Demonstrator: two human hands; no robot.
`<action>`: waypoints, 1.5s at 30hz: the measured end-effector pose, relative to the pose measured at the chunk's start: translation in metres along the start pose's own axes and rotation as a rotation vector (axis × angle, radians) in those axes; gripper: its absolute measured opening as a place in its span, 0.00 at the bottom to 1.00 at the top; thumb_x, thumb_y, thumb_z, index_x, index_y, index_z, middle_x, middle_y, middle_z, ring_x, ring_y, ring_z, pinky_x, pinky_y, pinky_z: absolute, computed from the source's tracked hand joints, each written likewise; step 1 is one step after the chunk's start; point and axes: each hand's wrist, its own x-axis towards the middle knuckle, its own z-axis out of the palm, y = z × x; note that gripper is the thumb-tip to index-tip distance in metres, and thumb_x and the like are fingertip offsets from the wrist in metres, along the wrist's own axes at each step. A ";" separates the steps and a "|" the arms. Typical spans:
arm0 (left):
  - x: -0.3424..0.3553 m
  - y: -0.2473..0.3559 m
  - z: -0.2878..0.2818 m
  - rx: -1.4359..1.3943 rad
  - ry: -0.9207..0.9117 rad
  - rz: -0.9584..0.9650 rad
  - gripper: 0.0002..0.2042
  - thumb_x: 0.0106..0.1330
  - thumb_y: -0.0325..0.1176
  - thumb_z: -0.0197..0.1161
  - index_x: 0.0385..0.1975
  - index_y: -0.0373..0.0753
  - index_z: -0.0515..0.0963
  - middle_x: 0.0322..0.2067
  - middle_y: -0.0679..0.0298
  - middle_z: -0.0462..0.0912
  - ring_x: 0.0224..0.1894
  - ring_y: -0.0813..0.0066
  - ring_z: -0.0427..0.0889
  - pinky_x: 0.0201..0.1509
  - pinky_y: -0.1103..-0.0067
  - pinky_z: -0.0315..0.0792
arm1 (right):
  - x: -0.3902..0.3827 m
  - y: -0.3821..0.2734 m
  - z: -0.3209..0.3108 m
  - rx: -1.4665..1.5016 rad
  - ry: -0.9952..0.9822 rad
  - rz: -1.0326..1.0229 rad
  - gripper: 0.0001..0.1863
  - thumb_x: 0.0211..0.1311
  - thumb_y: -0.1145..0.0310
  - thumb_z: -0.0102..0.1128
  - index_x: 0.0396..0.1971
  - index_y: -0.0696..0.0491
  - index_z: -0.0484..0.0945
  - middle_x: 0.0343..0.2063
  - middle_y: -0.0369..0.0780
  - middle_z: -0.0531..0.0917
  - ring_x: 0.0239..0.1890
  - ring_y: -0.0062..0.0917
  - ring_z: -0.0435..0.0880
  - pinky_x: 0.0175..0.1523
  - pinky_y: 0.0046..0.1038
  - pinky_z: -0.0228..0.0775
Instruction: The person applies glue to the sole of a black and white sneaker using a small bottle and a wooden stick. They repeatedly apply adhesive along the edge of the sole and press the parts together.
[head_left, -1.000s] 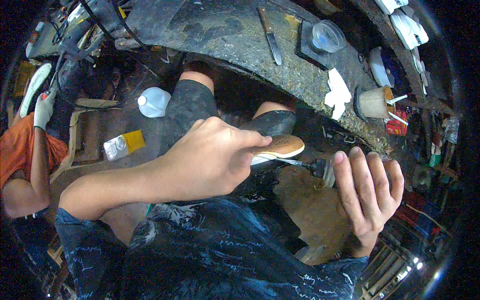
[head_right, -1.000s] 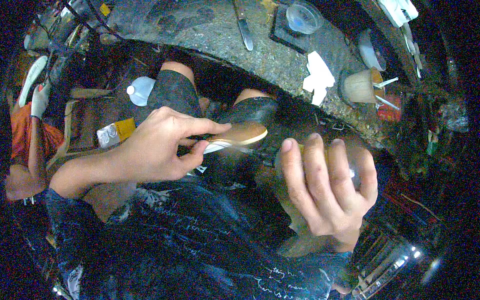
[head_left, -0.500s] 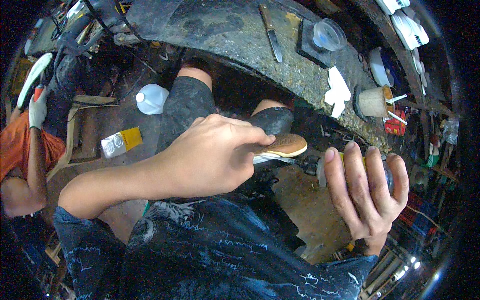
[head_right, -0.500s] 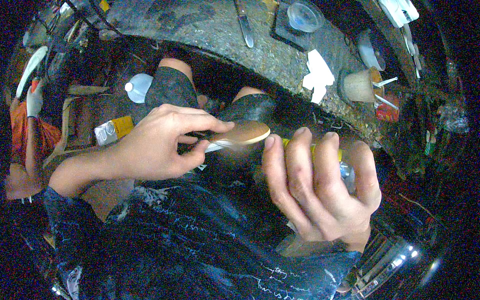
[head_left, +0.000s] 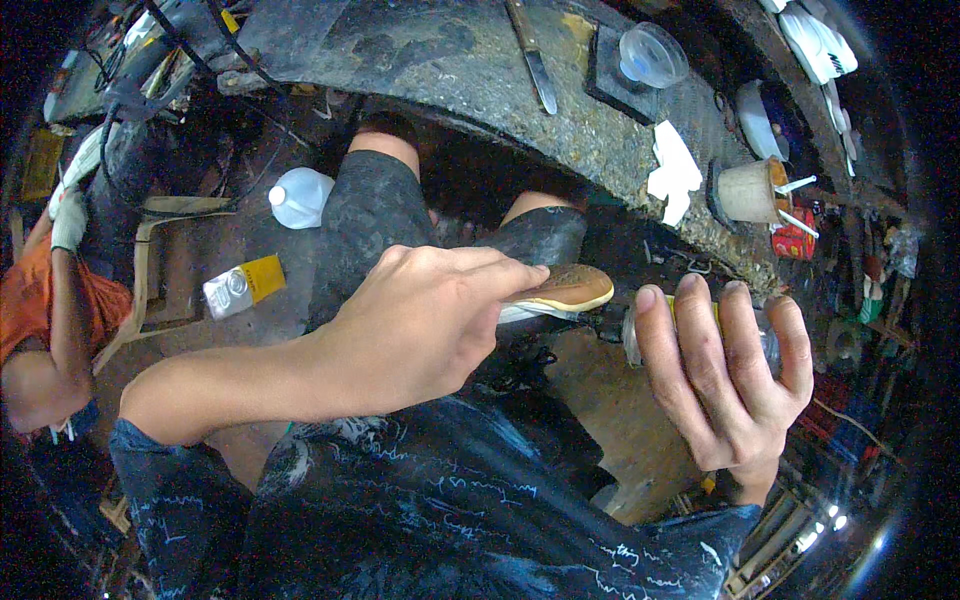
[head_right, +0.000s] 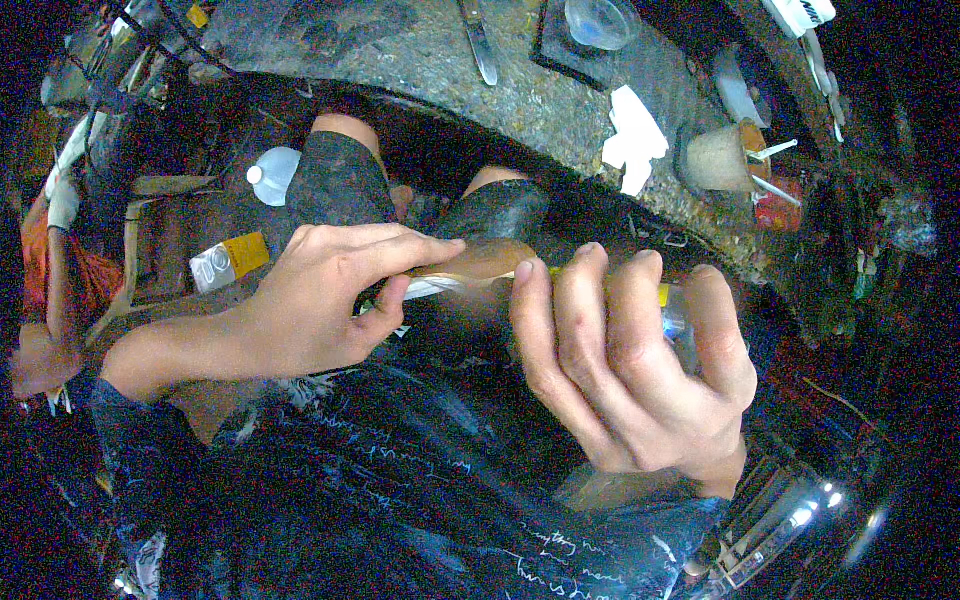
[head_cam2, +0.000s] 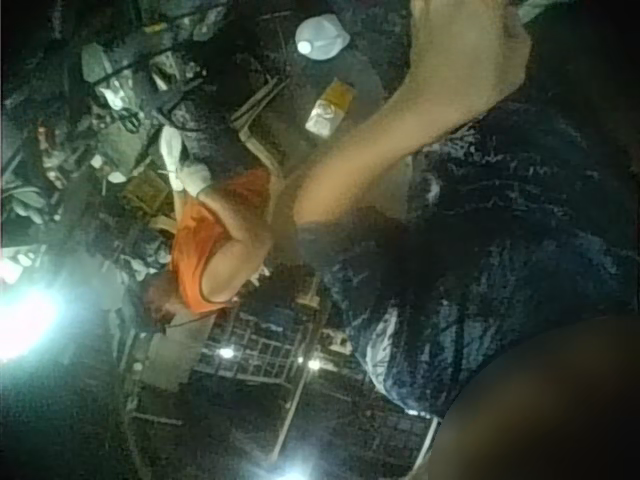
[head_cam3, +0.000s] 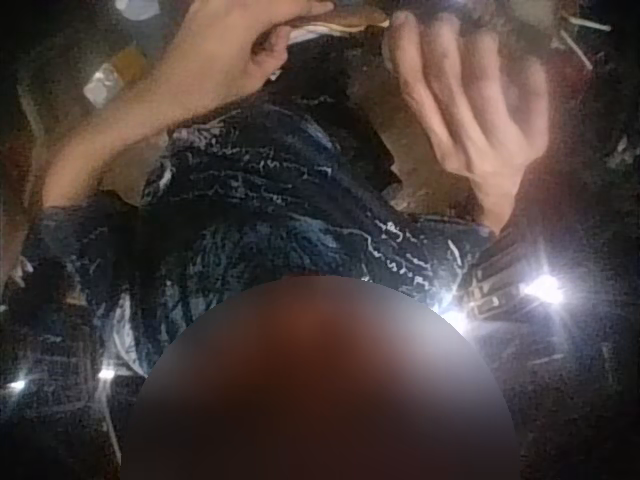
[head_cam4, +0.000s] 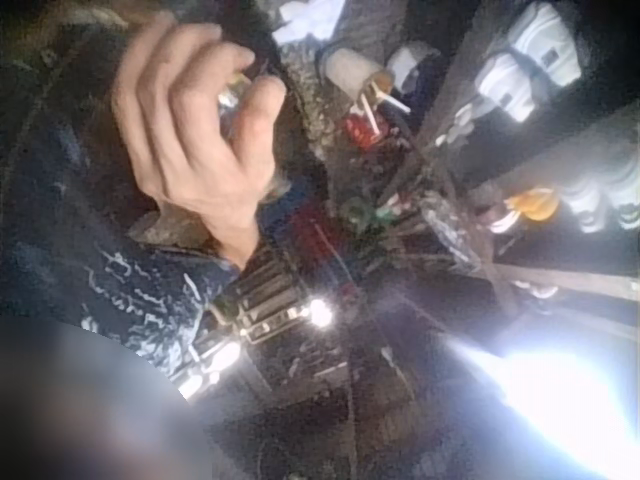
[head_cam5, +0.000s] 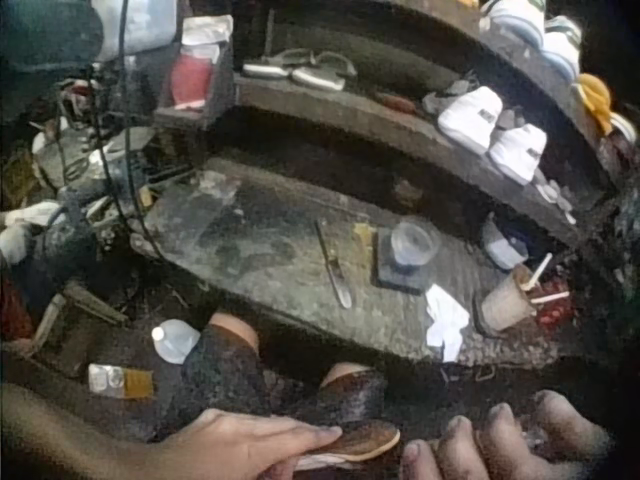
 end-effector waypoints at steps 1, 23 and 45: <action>0.000 0.000 0.000 0.005 0.011 0.012 0.22 0.65 0.20 0.65 0.61 0.39 0.85 0.47 0.49 0.91 0.47 0.45 0.92 0.53 0.60 0.86 | 0.001 0.000 0.001 -0.003 0.010 -0.007 0.18 0.68 0.63 0.63 0.55 0.47 0.88 0.46 0.38 0.90 0.50 0.31 0.86 0.54 0.44 0.77; 0.009 -0.005 0.001 -0.176 -0.137 -0.013 0.26 0.62 0.19 0.61 0.63 0.35 0.84 0.58 0.50 0.89 0.59 0.49 0.90 0.64 0.64 0.84 | 0.003 -0.003 -0.014 0.064 -0.146 0.048 0.18 0.65 0.69 0.77 0.55 0.43 0.91 0.48 0.35 0.92 0.49 0.31 0.89 0.63 0.46 0.77; 0.023 -0.021 0.005 -0.077 -0.195 0.230 0.28 0.72 0.24 0.61 0.74 0.32 0.72 0.65 0.45 0.83 0.59 0.41 0.86 0.63 0.55 0.81 | -0.024 0.015 0.015 0.114 -0.001 0.137 0.17 0.64 0.66 0.77 0.53 0.45 0.89 0.43 0.36 0.91 0.45 0.30 0.88 0.55 0.43 0.78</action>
